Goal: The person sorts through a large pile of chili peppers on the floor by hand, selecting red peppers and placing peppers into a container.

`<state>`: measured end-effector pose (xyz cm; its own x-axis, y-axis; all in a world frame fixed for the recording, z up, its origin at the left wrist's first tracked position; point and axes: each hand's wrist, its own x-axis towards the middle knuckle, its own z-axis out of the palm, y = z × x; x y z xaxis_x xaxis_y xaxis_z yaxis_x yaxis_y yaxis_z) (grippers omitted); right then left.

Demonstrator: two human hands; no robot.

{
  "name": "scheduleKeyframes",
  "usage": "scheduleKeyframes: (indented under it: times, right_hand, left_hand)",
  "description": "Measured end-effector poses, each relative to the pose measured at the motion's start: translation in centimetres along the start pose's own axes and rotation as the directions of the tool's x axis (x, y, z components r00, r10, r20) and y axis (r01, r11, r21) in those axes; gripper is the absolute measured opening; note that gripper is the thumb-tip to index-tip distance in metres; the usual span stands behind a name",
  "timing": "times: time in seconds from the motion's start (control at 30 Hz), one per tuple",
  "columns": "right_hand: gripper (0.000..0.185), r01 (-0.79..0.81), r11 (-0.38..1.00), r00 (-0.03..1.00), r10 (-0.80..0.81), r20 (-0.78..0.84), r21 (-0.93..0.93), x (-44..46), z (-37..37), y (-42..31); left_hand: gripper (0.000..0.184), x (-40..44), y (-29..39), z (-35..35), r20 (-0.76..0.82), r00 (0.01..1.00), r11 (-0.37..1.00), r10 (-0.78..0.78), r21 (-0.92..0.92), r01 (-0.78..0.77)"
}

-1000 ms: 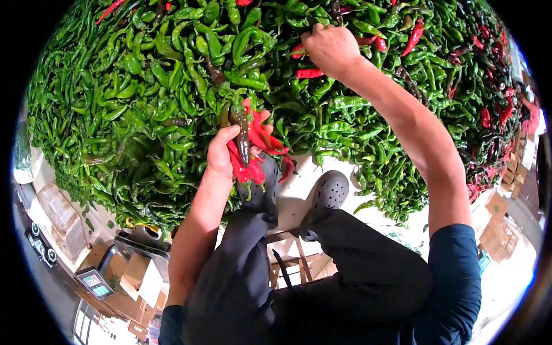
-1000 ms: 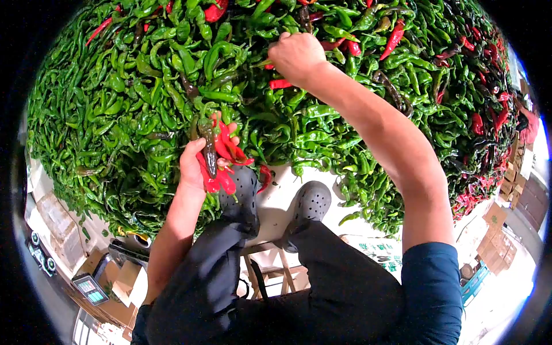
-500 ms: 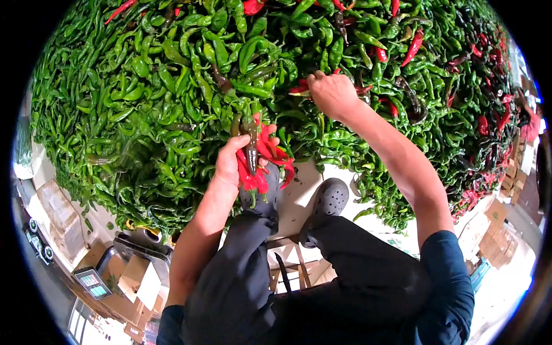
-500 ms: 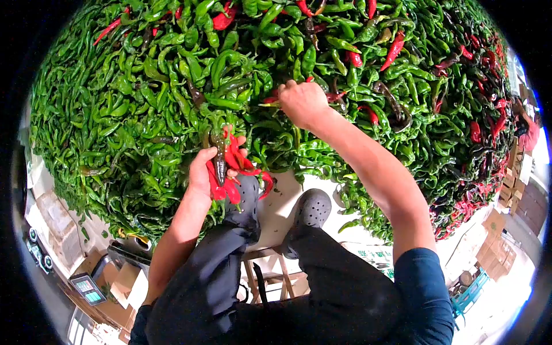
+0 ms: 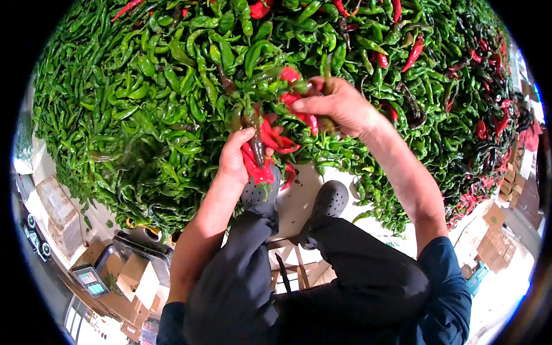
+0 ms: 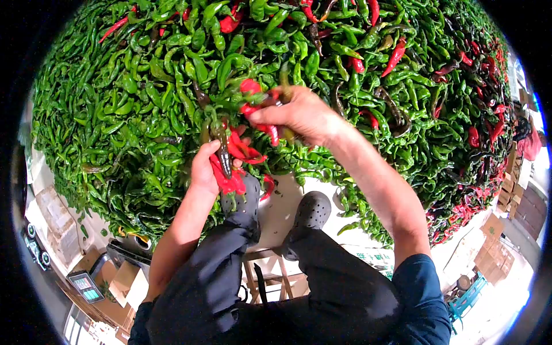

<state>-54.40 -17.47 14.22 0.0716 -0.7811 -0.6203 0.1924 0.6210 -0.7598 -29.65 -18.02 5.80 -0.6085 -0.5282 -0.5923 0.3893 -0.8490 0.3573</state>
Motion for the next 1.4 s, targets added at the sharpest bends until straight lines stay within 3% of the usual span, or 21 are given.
scheduleKeyframes:
  times: [0.03,0.07,0.1,0.17,0.2,0.3,0.33,0.43,0.47,0.57,0.6,0.7,0.83,0.87,0.97,1.03,1.13,1.23,1.3,1.33,1.4]
  right_hand:
    - [0.035,-0.057,0.998,0.998,0.056,0.037,0.030,0.1,1.0,0.5]
    - [0.037,0.115,0.988,0.993,-0.114,0.013,-0.100,0.2,2.5,1.1]
    - [0.040,0.089,0.986,0.996,-0.088,0.009,-0.144,-0.5,3.8,0.3]
    - [0.044,0.248,0.909,0.958,-0.282,-0.058,-0.334,-0.4,5.0,0.5]
    - [0.046,0.133,0.925,0.979,-0.179,-0.099,-0.356,-0.9,5.6,-0.3]
    - [0.056,0.121,0.546,0.935,-0.343,-0.089,-0.829,-1.3,7.0,-0.8]
    - [0.061,0.146,0.483,0.938,-0.344,-0.034,-0.863,-1.5,6.9,-1.0]
    - [0.058,0.247,0.791,0.960,-0.279,0.028,-0.559,-0.9,7.1,-0.8]
    - [0.054,0.122,0.879,0.992,-0.094,0.085,-0.461,-0.8,6.6,-1.3]
    - [0.048,0.250,0.845,0.953,-0.128,0.276,-0.472,-1.9,7.7,-3.6]
    - [0.042,0.218,0.830,0.946,-0.050,0.321,-0.513,-2.1,7.7,-4.4]
    - [0.038,0.145,0.874,0.957,-0.006,0.289,-0.463,-1.5,8.1,-4.1]
    - [0.033,0.373,0.758,0.926,-0.340,0.164,-0.535,-2.1,10.8,-5.0]
    - [0.031,0.294,0.754,0.954,-0.273,0.126,-0.587,-2.5,11.5,-5.8]
    - [0.030,0.380,0.512,0.898,-0.404,0.174,-0.771,-2.4,13.7,-5.5]
    - [0.027,0.256,0.600,0.949,-0.307,0.078,-0.758,-3.5,15.7,-7.2]
    - [0.025,0.251,0.666,0.961,-0.256,0.100,-0.702,-3.2,17.4,-7.3]
    - [0.027,0.341,0.575,0.926,-0.342,0.161,-0.743,-2.6,19.1,-5.4]
    - [0.028,0.267,0.600,0.957,-0.258,0.133,-0.754,-2.7,21.2,-4.6]
    - [0.031,0.351,0.711,0.932,-0.325,0.158,-0.609,-3.7,22.8,-4.1]
    - [0.032,0.400,0.609,0.916,-0.267,0.299,-0.684,-4.7,24.4,-5.0]
  left_hand:
    - [0.052,0.2,0.2,0.1,-0.001,1.000,0.999,0.003,0.032,-0.003]
    - [0.046,0.5,0.3,0.1,0.075,0.997,0.999,-0.018,0.048,0.014]
    - [0.047,0.2,0.4,1.7,0.002,1.000,0.999,0.028,0.042,-0.028]
    - [0.045,0.6,0.2,3.8,-0.008,0.979,0.979,0.202,-0.016,-0.202]
    - [0.058,0.2,0.5,4.2,0.102,0.961,0.966,0.256,0.005,-0.258]
    - [0.071,0.2,0.5,3.6,0.230,0.928,0.956,0.292,-0.045,-0.289]
    - [0.071,-0.3,1.0,3.9,0.227,0.933,0.960,0.278,-0.087,-0.265]
    - [0.068,-0.4,1.6,3.3,0.175,0.950,0.965,0.257,0.000,-0.261]
    - [0.064,-0.5,1.9,3.1,0.154,0.962,0.974,0.225,-0.007,-0.227]
    - [0.061,-0.4,2.4,2.0,0.189,0.965,0.984,0.179,-0.010,-0.181]
    - [0.059,-0.8,2.8,1.9,0.173,0.977,0.992,0.126,-0.042,-0.120]
    - [0.062,-0.9,2.9,1.4,0.157,0.970,0.964,0.185,-0.220,-0.148]
    - [0.070,-2.0,4.5,2.1,0.299,0.907,0.943,0.295,-0.247,-0.226]
    - [0.071,-2.4,5.0,2.4,0.318,0.887,0.933,0.335,-0.246,-0.264]
    - [0.071,-3.7,5.8,2.2,0.264,0.868,0.902,0.420,-0.224,-0.369]
    - [0.059,-5.9,6.9,3.0,0.176,0.874,0.883,0.453,-0.222,-0.413]
    - [0.047,-7.7,6.6,2.3,0.063,0.919,0.898,0.388,-0.250,-0.362]
    - [0.037,-9.3,5.3,1.1,-0.029,0.943,0.885,0.333,-0.337,-0.322]
    - [0.036,-11.6,5.3,1.0,-0.104,0.948,0.864,0.302,-0.390,-0.318]
    - [0.037,-12.9,5.1,0.6,-0.104,0.943,0.849,0.315,-0.414,-0.329]
    - [0.038,-15.8,5.1,0.2,-0.107,0.918,0.831,0.381,-0.396,-0.391]
